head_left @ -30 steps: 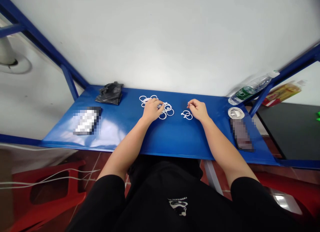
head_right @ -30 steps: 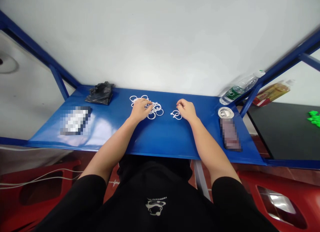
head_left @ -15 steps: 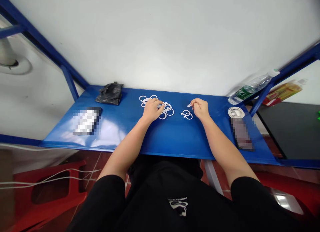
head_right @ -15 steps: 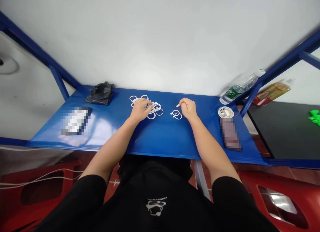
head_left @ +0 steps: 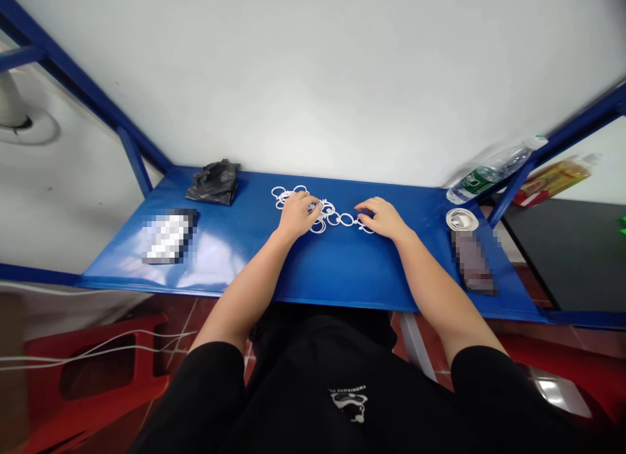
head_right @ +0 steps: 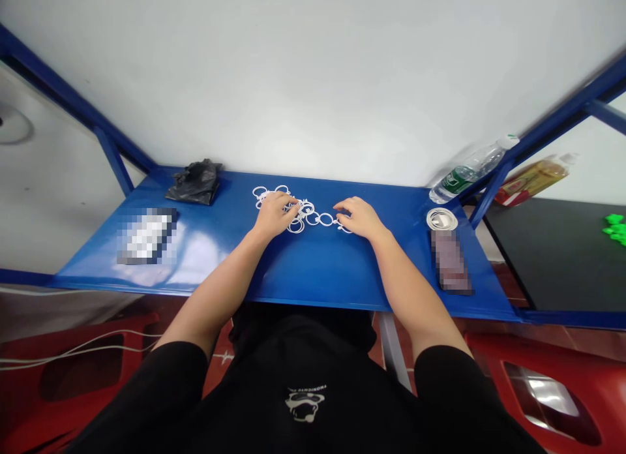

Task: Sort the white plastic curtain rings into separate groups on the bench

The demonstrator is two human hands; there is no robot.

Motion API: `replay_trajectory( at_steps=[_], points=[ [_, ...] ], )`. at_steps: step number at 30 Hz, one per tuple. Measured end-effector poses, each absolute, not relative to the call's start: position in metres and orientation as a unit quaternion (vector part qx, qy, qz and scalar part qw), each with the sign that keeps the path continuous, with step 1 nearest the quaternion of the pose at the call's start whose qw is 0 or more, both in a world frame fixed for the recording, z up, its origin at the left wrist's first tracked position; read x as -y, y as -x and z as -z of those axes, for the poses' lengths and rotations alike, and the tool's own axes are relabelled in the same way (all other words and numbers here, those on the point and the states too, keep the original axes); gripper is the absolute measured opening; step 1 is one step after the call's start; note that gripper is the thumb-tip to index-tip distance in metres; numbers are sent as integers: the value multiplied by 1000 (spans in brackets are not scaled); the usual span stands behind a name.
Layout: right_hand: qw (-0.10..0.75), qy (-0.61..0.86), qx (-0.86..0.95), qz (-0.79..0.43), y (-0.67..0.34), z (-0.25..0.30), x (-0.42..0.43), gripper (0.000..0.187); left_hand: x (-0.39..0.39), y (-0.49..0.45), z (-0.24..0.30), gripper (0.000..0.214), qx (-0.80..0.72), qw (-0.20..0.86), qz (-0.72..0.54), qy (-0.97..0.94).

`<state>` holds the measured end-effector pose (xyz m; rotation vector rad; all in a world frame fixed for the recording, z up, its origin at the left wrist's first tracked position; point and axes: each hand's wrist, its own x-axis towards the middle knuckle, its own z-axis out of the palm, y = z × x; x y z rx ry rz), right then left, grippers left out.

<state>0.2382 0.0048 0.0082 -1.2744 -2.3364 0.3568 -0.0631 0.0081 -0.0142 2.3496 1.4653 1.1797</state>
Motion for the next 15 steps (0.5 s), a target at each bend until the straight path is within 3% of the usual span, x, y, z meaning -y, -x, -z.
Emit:
replay_trajectory(
  at_steps=[4,9,15],
  points=[
    [181,426,876,-139,-241,-6,-10,19,-8,63,14,16,-488,63,-388,-779],
    [170,475,856,-115,-241,-4,-13,23,-8,63,14,16,-488,61,-385,-781],
    [231,526,810,-119,-238,-7,-10,27,-8,63,15,16,-491,63,-385,-779]
  ],
)
